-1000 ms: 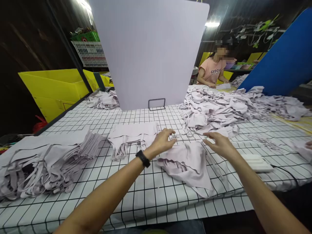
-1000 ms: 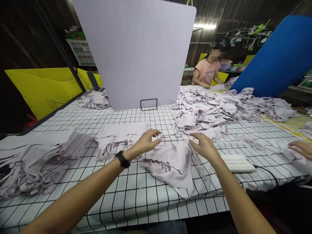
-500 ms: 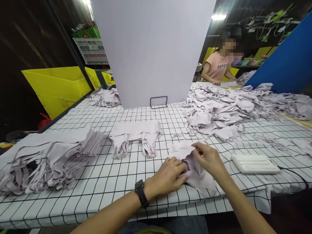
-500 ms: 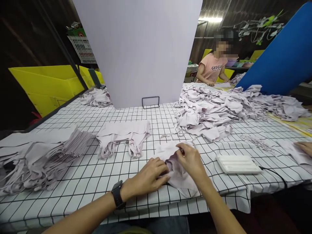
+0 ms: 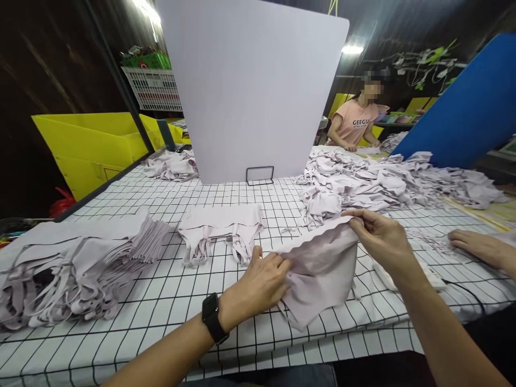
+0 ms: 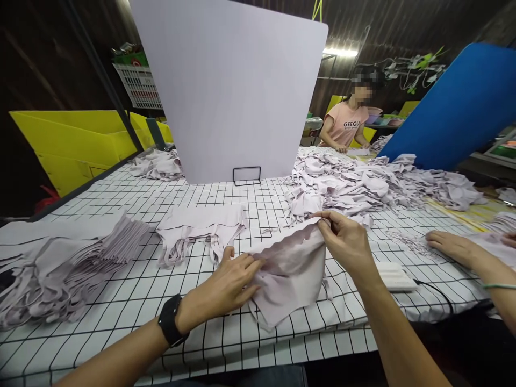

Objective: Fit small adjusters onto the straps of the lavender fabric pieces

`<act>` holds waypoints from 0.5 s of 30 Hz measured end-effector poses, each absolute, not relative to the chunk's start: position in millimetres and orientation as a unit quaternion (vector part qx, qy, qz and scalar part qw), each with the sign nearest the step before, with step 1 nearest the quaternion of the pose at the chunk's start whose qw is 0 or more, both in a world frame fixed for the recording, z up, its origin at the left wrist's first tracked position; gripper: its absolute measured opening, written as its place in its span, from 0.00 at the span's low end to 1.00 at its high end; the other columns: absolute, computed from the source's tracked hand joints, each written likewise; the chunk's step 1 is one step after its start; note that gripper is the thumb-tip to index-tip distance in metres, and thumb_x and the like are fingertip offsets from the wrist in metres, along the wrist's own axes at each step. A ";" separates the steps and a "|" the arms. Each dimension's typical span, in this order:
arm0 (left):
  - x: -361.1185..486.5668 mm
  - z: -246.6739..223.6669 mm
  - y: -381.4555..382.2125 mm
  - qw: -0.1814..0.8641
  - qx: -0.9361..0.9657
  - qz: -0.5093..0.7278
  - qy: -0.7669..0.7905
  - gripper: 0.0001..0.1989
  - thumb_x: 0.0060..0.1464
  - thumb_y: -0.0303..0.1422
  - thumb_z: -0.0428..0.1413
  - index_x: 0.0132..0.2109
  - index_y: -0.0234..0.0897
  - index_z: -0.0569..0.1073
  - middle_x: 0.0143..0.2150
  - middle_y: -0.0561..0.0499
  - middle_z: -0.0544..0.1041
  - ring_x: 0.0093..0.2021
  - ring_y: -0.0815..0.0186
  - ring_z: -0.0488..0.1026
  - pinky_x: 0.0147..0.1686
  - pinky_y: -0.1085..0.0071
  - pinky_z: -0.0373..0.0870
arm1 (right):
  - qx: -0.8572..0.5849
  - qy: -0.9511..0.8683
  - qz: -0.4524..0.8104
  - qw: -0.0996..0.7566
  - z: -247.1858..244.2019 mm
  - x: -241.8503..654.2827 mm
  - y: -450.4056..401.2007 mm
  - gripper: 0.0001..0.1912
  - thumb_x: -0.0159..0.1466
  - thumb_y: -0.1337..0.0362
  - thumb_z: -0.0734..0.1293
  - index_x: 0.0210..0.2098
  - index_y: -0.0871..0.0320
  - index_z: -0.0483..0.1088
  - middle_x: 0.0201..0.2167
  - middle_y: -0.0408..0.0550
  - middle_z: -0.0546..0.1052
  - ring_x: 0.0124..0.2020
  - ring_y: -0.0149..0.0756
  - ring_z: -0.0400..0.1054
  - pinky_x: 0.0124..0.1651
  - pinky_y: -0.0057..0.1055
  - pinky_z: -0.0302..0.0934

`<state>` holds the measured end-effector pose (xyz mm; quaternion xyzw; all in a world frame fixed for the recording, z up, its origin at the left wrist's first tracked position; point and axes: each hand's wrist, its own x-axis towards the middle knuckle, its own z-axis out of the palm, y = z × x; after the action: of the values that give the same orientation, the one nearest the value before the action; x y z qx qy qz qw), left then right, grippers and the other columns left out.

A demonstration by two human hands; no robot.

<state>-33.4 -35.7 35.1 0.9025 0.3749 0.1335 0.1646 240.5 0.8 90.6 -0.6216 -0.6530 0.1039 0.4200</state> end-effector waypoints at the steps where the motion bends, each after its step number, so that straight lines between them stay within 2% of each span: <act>1: -35.5 36.6 -34.9 0.150 0.898 0.143 0.388 0.11 0.66 0.31 0.53 0.55 0.36 0.70 0.48 0.43 0.77 0.51 0.52 0.73 0.62 0.40 0.54 | -0.627 -0.653 0.067 0.420 96.1 241.3 -0.3 0.14 0.61 0.56 0.65 0.39 0.54 0.80 0.24 0.45 0.76 0.23 0.37 0.66 0.25 0.32 0.57; 5: -38.3 44.3 -30.9 0.122 0.882 0.144 0.433 0.09 0.69 0.33 0.49 0.48 0.35 0.72 0.44 0.44 0.77 0.45 0.54 0.74 0.58 0.44 0.55 | -0.608 -0.677 -0.011 0.414 111.9 242.6 -4.2 0.13 0.60 0.55 0.66 0.37 0.52 0.81 0.30 0.49 0.81 0.28 0.42 0.71 0.32 0.36 0.63; 8: -35.6 49.7 -27.5 0.093 0.870 0.123 0.468 0.12 0.70 0.30 0.44 0.45 0.34 0.73 0.41 0.44 0.78 0.39 0.57 0.74 0.54 0.51 0.59 | -0.614 -0.676 0.031 0.406 117.3 245.0 -6.5 0.14 0.59 0.53 0.68 0.37 0.52 0.82 0.32 0.50 0.82 0.31 0.45 0.73 0.34 0.38 0.66; 10: -33.9 51.1 -25.7 0.064 0.863 0.119 0.487 0.11 0.68 0.26 0.45 0.46 0.33 0.73 0.42 0.42 0.78 0.37 0.58 0.73 0.51 0.54 0.60 | -0.624 -0.656 0.086 0.417 120.2 247.3 -9.8 0.16 0.56 0.51 0.70 0.37 0.53 0.82 0.33 0.52 0.83 0.34 0.47 0.75 0.36 0.40 0.67; 13: -34.1 49.4 -24.5 0.047 0.857 0.109 0.501 0.08 0.64 0.26 0.51 0.45 0.32 0.75 0.42 0.40 0.79 0.41 0.53 0.73 0.52 0.50 0.59 | -0.633 -0.618 0.163 0.437 122.0 250.6 -16.5 0.19 0.53 0.50 0.73 0.38 0.56 0.82 0.35 0.54 0.83 0.37 0.48 0.76 0.38 0.39 0.69; 15: -35.6 46.3 -23.7 0.070 0.857 0.102 0.501 0.08 0.62 0.24 0.52 0.41 0.33 0.76 0.41 0.41 0.79 0.45 0.50 0.72 0.52 0.46 0.58 | -0.641 -0.602 0.183 0.440 118.4 252.4 -19.3 0.20 0.52 0.50 0.74 0.37 0.57 0.82 0.34 0.54 0.83 0.37 0.48 0.76 0.38 0.39 0.69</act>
<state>-35.6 -23.7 46.3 0.8569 0.5005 0.1015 0.0700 252.4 -19.3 118.4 -0.6407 -0.6019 0.1833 0.4401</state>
